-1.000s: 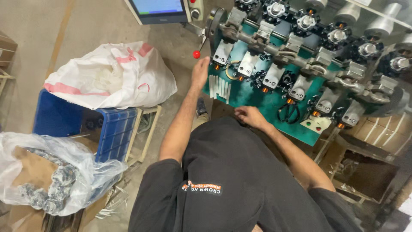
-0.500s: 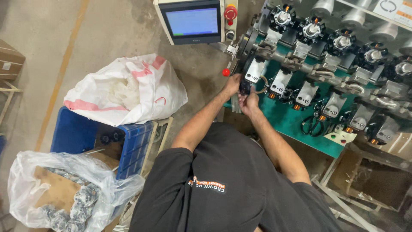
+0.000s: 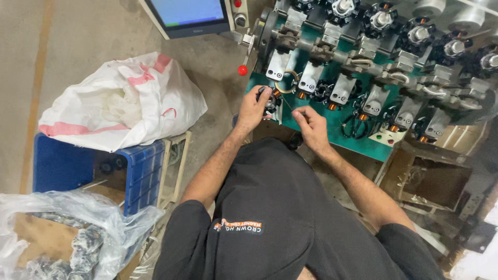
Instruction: The person unwraps plastic-wrapped round components from a cardboard box and places them into a blue bin. They then stand at a multi-station machine, fit the black round components onto the machine stations, and use scissors to trim white strips at the machine while working the stations one after another.
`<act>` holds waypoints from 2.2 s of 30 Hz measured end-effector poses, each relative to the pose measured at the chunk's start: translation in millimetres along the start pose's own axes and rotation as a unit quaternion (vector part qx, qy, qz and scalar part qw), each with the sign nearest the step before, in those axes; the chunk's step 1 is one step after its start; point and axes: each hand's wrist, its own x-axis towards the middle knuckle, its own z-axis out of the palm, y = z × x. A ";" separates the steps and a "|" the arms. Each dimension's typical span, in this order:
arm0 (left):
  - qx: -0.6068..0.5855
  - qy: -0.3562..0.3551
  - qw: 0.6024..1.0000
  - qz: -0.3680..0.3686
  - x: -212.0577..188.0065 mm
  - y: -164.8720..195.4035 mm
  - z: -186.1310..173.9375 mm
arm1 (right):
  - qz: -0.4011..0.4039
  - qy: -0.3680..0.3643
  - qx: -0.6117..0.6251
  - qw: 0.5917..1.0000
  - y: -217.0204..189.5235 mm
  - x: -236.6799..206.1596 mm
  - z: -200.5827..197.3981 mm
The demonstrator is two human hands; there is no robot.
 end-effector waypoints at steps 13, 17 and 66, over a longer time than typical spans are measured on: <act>-0.224 -0.091 0.960 -0.143 -29.3 17.0 36.8 | -0.187 -0.196 -0.303 0.914 -55.5 28.7 -78.3; -0.183 -0.162 0.957 -0.156 -28.1 12.5 52.5 | -0.184 -0.177 -0.186 0.949 -61.4 46.5 -74.6; -0.146 0.035 0.975 -0.164 -39.4 -40.4 -42.6 | 0.510 0.096 0.510 0.686 93.9 40.5 86.0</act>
